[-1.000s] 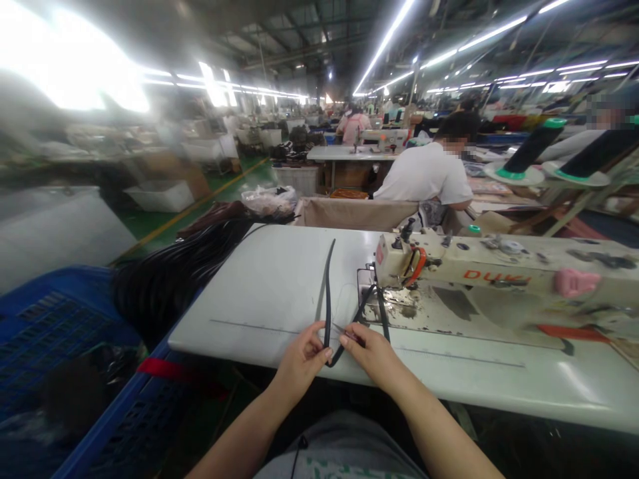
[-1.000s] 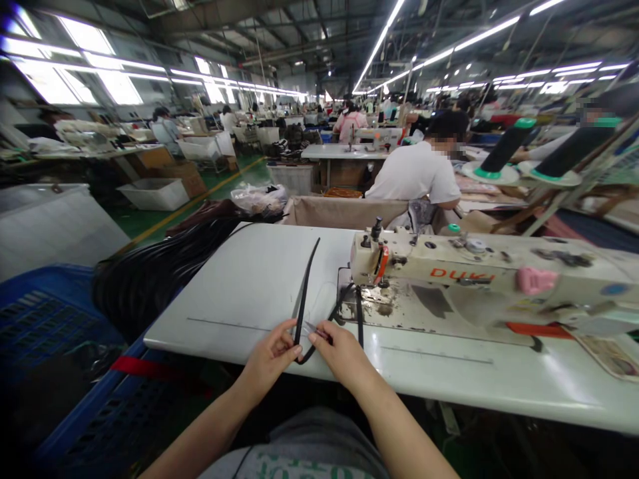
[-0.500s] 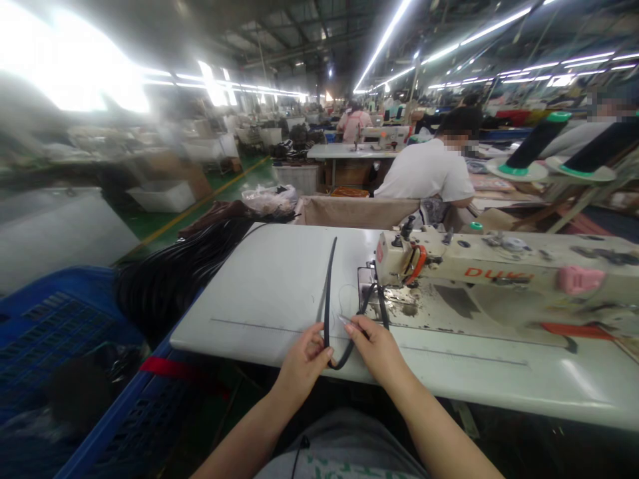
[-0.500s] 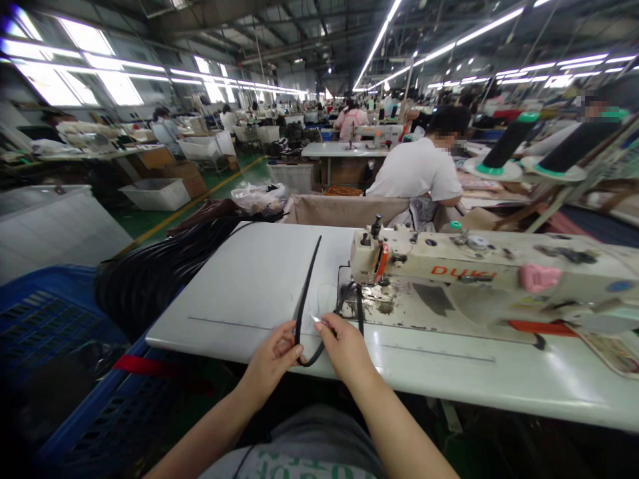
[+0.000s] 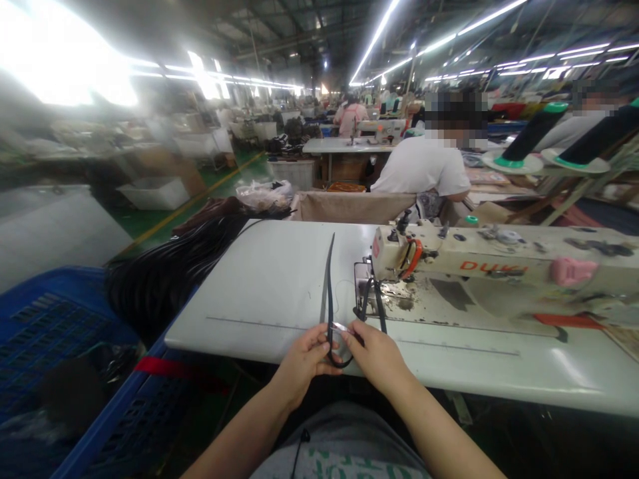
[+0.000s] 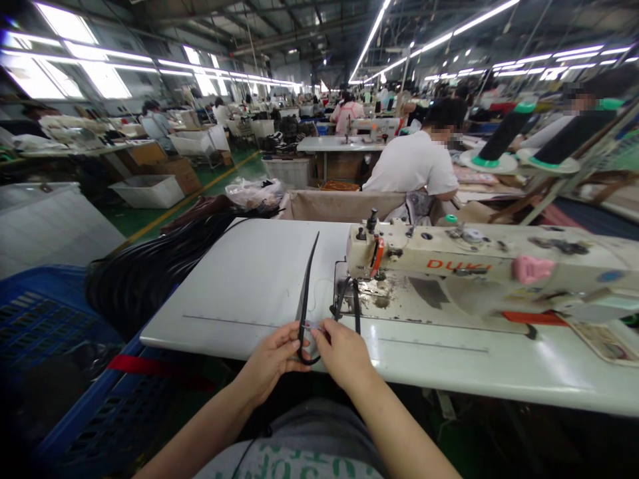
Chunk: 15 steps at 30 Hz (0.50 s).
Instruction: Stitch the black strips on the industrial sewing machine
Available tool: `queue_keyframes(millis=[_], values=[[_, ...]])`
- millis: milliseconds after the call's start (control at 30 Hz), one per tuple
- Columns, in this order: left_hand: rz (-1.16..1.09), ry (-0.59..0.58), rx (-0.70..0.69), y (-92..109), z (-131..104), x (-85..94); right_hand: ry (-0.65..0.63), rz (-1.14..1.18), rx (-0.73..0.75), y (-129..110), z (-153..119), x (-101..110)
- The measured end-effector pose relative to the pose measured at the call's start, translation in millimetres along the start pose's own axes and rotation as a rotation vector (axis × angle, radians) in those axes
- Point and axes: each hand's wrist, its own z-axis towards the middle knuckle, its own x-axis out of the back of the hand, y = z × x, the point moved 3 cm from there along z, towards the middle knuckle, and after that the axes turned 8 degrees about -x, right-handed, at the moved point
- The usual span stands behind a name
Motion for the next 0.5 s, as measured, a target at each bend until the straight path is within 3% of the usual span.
queue_keyframes(millis=[333, 500], values=[[0.03, -0.069, 0.014, -0.2, 0.9, -2.0, 0.134, -0.001, 0.11, 4.6, -1.0, -6.8], [0.043, -0.101, 0.021, 0.5, 0.5, -0.4, 0.162, 0.167, 0.08, 11.7, -2.1, -2.0]])
